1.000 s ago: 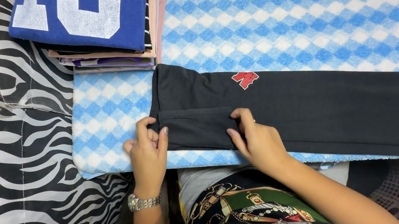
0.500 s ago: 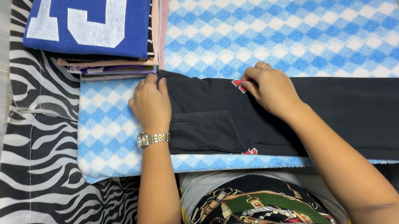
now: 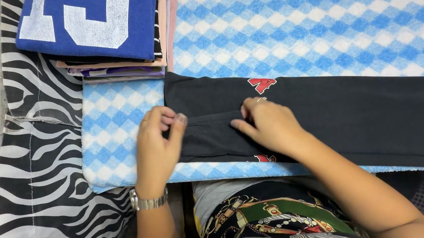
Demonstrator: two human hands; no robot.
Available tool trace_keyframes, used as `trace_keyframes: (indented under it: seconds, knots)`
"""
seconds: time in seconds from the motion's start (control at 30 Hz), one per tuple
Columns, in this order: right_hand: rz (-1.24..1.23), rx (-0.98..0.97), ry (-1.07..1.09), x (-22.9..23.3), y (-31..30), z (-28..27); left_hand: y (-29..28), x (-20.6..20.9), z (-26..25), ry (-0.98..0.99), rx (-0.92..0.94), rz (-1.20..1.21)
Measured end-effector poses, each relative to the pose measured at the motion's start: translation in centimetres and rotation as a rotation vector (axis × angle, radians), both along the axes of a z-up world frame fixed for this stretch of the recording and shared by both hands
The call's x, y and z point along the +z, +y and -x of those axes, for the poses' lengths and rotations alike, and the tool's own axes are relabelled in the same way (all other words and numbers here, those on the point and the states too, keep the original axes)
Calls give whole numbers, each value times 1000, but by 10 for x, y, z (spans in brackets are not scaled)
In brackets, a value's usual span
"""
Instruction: The person folds a green t-shirt and a black t-shirt on a blue-and-white checkered cloth. They smooth each shirt, fold sleeves and sides, then fold the body into a compact rectangle and place it on a growing stack of folded clothes.
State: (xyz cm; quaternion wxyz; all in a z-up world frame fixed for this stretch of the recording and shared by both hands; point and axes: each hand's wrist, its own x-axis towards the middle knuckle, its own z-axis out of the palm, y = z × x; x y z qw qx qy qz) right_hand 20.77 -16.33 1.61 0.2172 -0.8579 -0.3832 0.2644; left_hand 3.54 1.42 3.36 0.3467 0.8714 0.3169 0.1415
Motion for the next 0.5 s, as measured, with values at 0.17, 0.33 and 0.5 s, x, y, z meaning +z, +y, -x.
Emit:
trace_keyframes:
  seconds: [0.17,0.33,0.5]
  knots:
    - [-320,414,130,5,-17,33,-23,18,9,-219,-541,-153]
    - [-439,667,125,13,-51,54,-37,26,32,538,-650,-178]
    - [-415,587,109,4,-73,58,-23,21,78,407,-528,-56]
